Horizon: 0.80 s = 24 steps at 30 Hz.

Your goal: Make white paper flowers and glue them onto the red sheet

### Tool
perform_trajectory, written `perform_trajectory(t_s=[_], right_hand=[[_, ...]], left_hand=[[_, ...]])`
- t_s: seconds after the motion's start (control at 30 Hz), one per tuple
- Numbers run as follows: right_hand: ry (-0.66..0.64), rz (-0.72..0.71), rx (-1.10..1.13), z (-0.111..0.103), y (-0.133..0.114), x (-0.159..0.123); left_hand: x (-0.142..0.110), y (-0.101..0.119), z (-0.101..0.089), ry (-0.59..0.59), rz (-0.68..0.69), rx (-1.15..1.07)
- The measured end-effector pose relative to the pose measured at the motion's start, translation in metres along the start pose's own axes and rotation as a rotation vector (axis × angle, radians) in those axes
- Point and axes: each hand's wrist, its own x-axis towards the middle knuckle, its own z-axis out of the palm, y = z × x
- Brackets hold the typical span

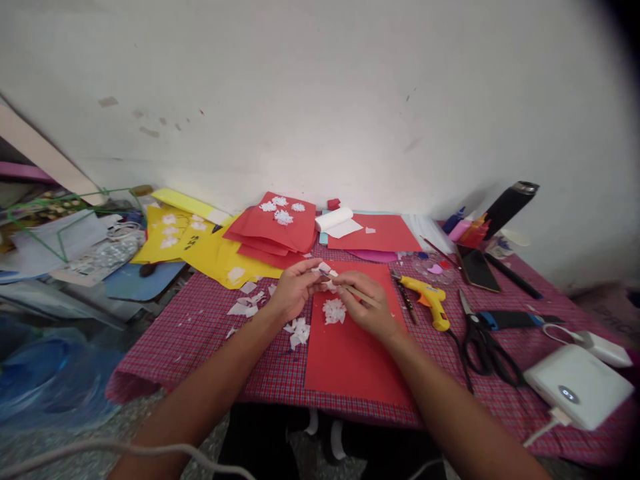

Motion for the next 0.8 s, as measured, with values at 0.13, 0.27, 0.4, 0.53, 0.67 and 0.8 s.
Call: perform_trajectory(t_s=[0.13, 0.27, 0.4, 0.53, 0.67, 0.8], right_hand=[[0.018, 0.020, -0.002, -0.0002, -0.0002, -0.0002], [0.021, 0.030, 0.019, -0.0002, -0.0010, 0.0000], [0.017, 0.038, 0.031, 0.0000, -0.0020, 0.0004], [0.014, 0.017, 0.021, 0.0000, -0.0014, 0.0006], [-0.003, 0.029, 0.011, -0.0006, -0.0010, 0.0007], [0.015, 0.054, 0.029, -0.0010, -0.0016, 0.0005]], left_hand=[[0.0000, -0.0001, -0.0006, 0.002, -0.010, 0.006], [-0.0007, 0.0001, -0.0015, -0.014, -0.024, 0.024], [-0.0006, 0.0000, -0.0012, 0.014, -0.018, 0.033], [-0.0002, -0.0002, -0.0009, 0.036, -0.014, 0.050], [-0.0001, -0.0007, -0.0012, 0.041, -0.022, 0.107], [0.0002, -0.0022, -0.0008, 0.031, 0.029, 0.185]])
